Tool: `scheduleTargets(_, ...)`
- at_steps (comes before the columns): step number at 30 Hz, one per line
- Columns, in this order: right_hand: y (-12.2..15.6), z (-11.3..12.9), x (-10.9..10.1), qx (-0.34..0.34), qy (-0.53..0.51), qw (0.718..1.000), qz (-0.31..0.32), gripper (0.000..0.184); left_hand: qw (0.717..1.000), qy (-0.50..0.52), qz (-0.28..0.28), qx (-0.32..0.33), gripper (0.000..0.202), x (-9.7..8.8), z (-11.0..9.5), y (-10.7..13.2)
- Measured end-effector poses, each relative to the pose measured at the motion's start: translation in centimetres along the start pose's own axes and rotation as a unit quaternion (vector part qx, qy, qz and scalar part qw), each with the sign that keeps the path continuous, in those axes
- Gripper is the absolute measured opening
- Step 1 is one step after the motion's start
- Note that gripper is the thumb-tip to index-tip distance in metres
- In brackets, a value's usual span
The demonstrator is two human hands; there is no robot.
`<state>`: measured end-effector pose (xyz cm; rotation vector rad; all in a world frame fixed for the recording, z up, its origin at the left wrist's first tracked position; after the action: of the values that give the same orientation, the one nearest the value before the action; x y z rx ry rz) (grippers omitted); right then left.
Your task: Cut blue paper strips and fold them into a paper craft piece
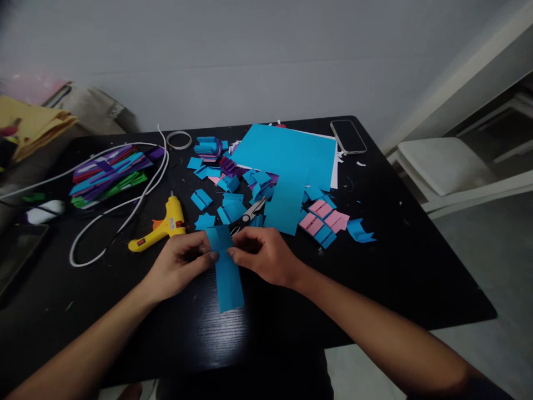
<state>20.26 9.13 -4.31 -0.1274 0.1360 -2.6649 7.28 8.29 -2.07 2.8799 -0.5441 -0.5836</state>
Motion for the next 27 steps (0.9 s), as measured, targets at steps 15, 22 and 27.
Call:
scheduleTargets(15, -0.4, 0.1, -0.8, -0.012, 0.027, 0.999, -0.039, 0.030, 0.997, -0.013, -0.074, 0.027, 0.017, -1.9, -0.8, 0.1)
scheduleTargets(22, 0.0, -0.4, -0.4, 0.002, 0.030, 0.999, -0.030, 0.030, 0.996, -0.064, -0.049, 0.049, 0.031, -0.5, -0.9, 0.3)
scheduleTargets(27, 0.0, -0.3, -0.2, 0.002, 0.012, 1.000, -0.023, 0.028, 0.996, -0.058, -0.039, 0.048, 0.031, -0.3, -0.9, 0.4)
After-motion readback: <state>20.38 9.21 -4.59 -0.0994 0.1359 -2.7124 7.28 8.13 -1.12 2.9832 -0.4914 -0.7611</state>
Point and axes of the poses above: each hand's wrist, its own y-axis away from the middle knuckle, its own x-axis out of the palm, z = x × y, the point moved 10 cm from there along -y, towards the middle knuckle, and after that the axes turned 14 degrees about -x, right-handed, at the moved point
